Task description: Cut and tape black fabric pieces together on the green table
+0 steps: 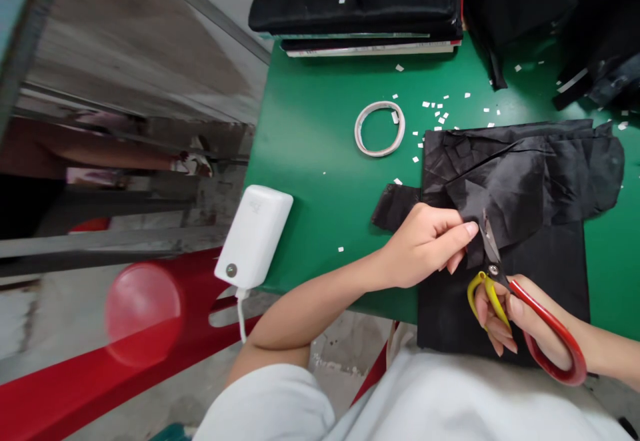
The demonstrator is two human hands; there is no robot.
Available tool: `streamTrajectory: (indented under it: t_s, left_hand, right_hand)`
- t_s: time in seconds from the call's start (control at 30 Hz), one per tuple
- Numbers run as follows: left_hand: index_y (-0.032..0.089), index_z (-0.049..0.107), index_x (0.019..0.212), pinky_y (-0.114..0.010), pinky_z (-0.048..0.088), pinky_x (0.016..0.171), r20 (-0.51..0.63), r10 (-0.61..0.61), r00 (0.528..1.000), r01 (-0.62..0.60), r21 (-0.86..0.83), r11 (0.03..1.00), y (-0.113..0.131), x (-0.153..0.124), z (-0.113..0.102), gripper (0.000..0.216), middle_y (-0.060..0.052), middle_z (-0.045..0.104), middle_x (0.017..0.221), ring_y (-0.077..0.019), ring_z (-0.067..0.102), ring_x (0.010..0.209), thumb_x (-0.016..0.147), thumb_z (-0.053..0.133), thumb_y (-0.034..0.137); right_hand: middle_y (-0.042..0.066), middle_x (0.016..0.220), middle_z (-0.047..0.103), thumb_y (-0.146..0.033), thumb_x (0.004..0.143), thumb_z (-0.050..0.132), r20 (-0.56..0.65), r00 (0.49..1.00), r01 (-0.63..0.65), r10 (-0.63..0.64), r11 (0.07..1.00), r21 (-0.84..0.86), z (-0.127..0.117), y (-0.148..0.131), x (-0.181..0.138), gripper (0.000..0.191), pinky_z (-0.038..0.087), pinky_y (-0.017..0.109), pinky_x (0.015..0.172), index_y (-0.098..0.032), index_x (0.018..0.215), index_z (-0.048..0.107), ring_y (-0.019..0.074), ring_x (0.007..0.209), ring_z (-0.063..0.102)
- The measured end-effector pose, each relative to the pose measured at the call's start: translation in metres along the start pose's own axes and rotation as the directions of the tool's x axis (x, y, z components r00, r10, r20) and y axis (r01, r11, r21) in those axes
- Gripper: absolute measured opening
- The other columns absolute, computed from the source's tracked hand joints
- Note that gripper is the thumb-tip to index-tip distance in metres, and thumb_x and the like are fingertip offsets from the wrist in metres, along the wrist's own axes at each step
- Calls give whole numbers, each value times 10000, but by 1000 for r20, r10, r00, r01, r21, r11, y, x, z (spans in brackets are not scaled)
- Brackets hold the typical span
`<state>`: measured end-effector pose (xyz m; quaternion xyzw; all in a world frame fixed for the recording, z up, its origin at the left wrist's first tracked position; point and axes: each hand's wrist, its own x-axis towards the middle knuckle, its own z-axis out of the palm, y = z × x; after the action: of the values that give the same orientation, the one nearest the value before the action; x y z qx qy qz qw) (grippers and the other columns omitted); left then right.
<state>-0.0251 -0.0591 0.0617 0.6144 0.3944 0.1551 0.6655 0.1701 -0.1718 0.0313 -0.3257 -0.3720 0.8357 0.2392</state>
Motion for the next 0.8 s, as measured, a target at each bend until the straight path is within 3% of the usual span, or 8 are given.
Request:
streamTrajectory:
  t_s: [0.47, 0.7, 0.8]
  left_hand:
    - [168, 496, 496, -159, 373, 447, 60, -23, 998, 24, -9, 1000, 0, 1, 2, 462, 6, 550, 412, -56, 474, 398, 918, 489, 356]
    - [157, 493, 468, -159, 324, 426, 11, -60, 998, 59, 4, 998, 7, -4, 4, 495, 7, 530, 410, -43, 436, 386, 925, 506, 347]
    - [145, 576, 514, -160, 331, 429, 32, -52, 998, 52, -6, 999, 8, -5, 5, 459, 13, 522, 398, -47, 438, 379, 926, 510, 336]
  right_hand:
    - [-48, 586, 432, -690, 969, 336, -19, 1000, -6, 7, 1000, 12, 1, -3, 1, 573, 509, 276, 558, -164, 886, 548, 97, 498, 429]
    - [-50, 575, 431, -684, 970, 341, -25, 999, -23, 23, 1000, -5, 1, -4, 2, 581, 512, 270, 550, -156, 887, 568, 94, 487, 433]
    - [-52, 571, 426, -681, 973, 336, -32, 999, -28, 28, 1000, 13, 1, -3, 2, 579, 517, 269, 551, -156, 877, 561, 92, 484, 430]
